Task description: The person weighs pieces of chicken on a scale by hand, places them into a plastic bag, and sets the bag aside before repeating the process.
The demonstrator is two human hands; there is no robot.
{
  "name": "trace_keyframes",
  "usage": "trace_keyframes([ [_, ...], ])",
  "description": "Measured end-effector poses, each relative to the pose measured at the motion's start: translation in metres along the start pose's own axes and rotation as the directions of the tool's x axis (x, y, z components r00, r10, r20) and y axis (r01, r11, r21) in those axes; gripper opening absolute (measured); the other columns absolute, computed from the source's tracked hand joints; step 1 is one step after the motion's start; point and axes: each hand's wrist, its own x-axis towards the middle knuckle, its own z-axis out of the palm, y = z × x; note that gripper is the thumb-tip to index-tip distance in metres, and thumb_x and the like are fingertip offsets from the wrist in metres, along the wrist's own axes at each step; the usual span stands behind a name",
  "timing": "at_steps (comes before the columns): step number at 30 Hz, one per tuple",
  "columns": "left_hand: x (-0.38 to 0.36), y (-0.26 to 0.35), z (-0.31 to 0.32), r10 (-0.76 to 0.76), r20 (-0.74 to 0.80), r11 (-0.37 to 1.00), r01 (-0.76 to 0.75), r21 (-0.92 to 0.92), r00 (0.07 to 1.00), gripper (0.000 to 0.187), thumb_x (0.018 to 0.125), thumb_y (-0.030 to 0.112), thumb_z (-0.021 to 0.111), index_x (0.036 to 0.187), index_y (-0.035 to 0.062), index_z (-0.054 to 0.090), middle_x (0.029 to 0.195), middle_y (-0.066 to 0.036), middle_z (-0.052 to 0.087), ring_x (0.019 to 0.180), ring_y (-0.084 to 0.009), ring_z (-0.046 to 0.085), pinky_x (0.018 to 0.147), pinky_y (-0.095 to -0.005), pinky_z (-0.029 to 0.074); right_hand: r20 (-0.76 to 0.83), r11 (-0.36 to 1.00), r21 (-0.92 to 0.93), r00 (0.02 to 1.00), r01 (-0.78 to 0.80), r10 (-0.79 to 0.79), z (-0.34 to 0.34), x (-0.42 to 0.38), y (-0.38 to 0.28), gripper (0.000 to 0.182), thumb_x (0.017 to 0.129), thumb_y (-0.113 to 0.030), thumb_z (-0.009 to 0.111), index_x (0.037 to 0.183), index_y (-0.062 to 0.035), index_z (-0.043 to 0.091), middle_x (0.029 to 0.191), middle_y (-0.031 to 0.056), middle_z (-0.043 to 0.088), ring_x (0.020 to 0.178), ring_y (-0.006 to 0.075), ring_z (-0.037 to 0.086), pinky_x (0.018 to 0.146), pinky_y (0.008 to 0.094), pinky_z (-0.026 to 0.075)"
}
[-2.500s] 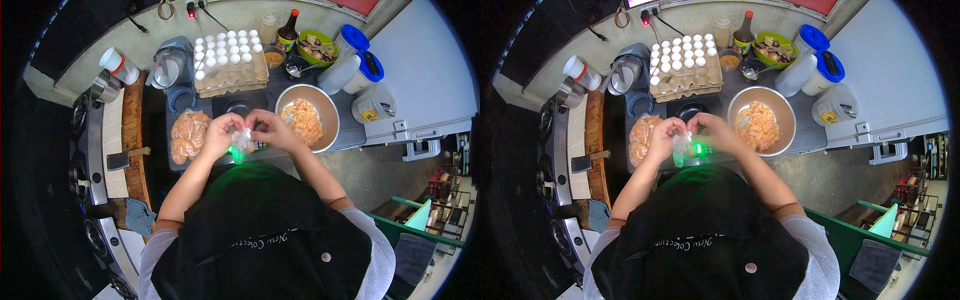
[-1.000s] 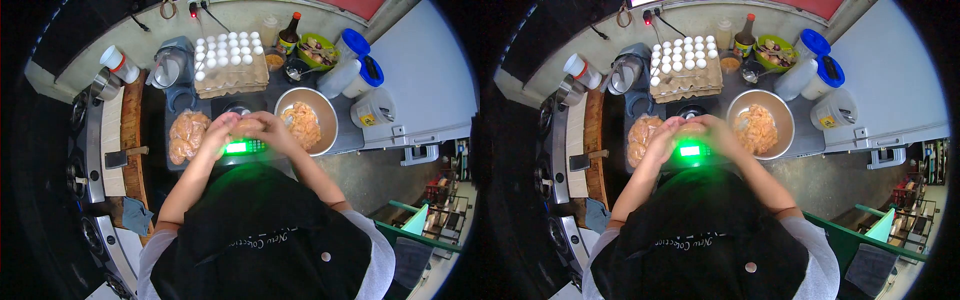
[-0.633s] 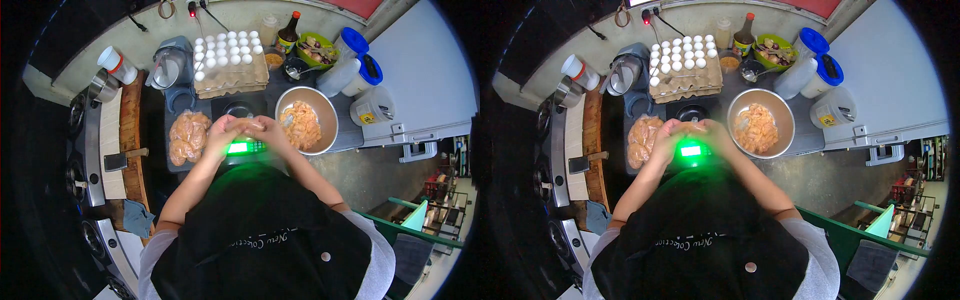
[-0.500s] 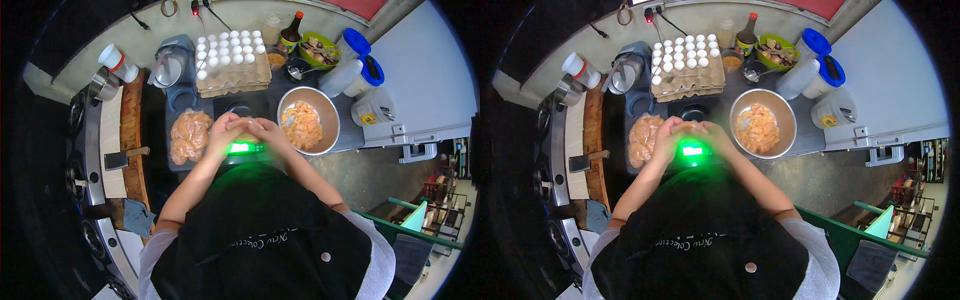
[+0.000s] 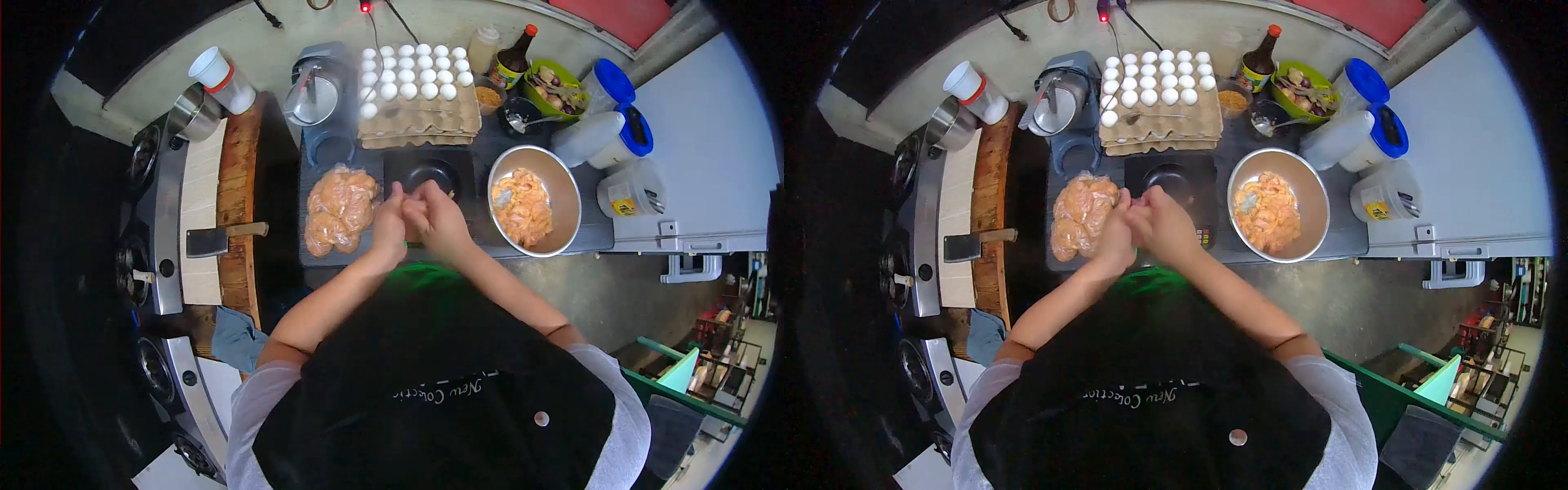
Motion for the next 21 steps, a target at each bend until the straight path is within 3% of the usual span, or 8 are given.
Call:
trace_keyframes([
  [4,-0.018,0.034,0.003,0.18,-0.098,0.957,-0.151,0.248,0.979,0.035,0.101,0.034,0.051,0.085,0.0043,0.06,0.08,-0.001,0.059,0.071,-0.0095,0.055,0.062,-0.0244,0.044,-0.073,0.981,0.182,0.996,0.066,-0.053,0.023,0.006,0.0,0.037,0.091,-0.035,0.059,0.097,0.0006,0.056,0.089,0.0198,0.065,0.081,0.0338,0.064,0.07,0.0417,0.049],
  [8,-0.009,0.038,-0.028,0.253,-0.089,0.933,-0.219,0.285,0.963,0.034,0.101,0.034,0.051,0.086,0.0046,0.06,0.082,-0.002,0.059,0.074,-0.0095,0.055,0.064,-0.0244,0.043,0.035,0.939,0.298,0.985,-0.171,0.168,0.055,0.008,0.031,0.037,0.092,-0.037,0.059,0.091,0.0001,0.06,0.08,0.0189,0.064,0.075,0.0344,0.063,0.067,0.0414,0.048],
  [10,0.0,0.035,-0.042,0.45,0.013,0.809,-0.413,0.418,0.893,0.039,0.1,0.039,0.05,0.091,0.0029,0.061,0.087,-0.003,0.061,0.08,-0.0101,0.055,0.069,-0.0248,0.044,0.085,0.932,0.291,0.976,-0.217,0.2,0.061,0.011,0.022,0.038,0.091,-0.038,0.061,0.088,-0.0002,0.061,0.076,0.0185,0.063,0.071,0.034,0.063,0.065,0.0414,0.048],
  [13,-0.003,0.047,-0.06,0.293,0.027,0.866,-0.277,0.417,0.956,0.047,0.1,0.046,0.048,0.098,0.0013,0.062,0.091,-0.004,0.061,0.082,-0.0108,0.055,0.073,-0.0259,0.044,-0.02,0.962,0.215,0.985,-0.166,0.174,0.068,0.016,0.007,0.039,0.088,-0.039,0.065,0.08,-0.0019,0.06,0.069,0.017,0.061,0.063,0.0304,0.06,0.059,0.0408,0.045],
  [15,-0.007,0.058,-0.065,0.187,0.047,0.914,-0.191,0.358,0.981,0.05,0.1,0.048,0.047,0.099,0.0007,0.063,0.092,-0.004,0.062,0.083,-0.0112,0.056,0.074,-0.0269,0.045,-0.023,0.973,0.196,0.991,-0.125,0.132,0.079,0.019,0.005,0.024,0.092,-0.025,0.067,0.084,-0.0052,0.057,0.069,-0.0054,0.05,0.064,0.0041,0.043,0.054,0.0228,0.037],
  [16,-0.008,0.063,-0.068,0.076,0.077,0.95,-0.095,0.299,0.994,0.053,0.099,0.05,0.046,0.101,0.0001,0.063,0.092,-0.005,0.063,0.083,-0.0117,0.056,0.075,-0.0279,0.045,-0.023,0.972,0.198,0.991,-0.128,0.135,0.086,0.019,0.007,0.024,0.092,-0.025,0.067,0.084,-0.0052,0.057,0.069,-0.0054,0.05,0.064,0.0041,0.043,0.054,0.0228,0.037],
  [20,-0.007,0.078,-0.085,0.063,-0.004,0.895,-0.055,0.442,0.998,0.05,0.099,0.046,0.049,0.098,-0.0004,0.066,0.091,-0.006,0.065,0.082,-0.0123,0.058,0.074,-0.0289,0.046,0.077,0.965,0.166,0.978,-0.203,0.192,0.108,0.021,-0.001,0.024,0.091,-0.025,0.068,0.087,-0.0043,0.057,0.067,-0.0007,0.052,0.063,0.007,0.045,0.056,0.0264,0.04],
  [21,-0.009,0.09,-0.083,0.233,0.033,0.739,-0.199,0.644,0.972,0.049,0.098,0.045,0.05,0.096,-0.0015,0.067,0.089,-0.007,0.066,0.082,-0.0121,0.059,0.073,-0.0297,0.047,0.063,0.967,0.167,0.981,-0.194,0.186,0.108,0.022,-0.008,0.024,0.091,-0.025,0.068,0.089,-0.0041,0.057,0.067,0.0016,0.053,0.062,0.0082,0.047,0.056,0.028,0.041],
])
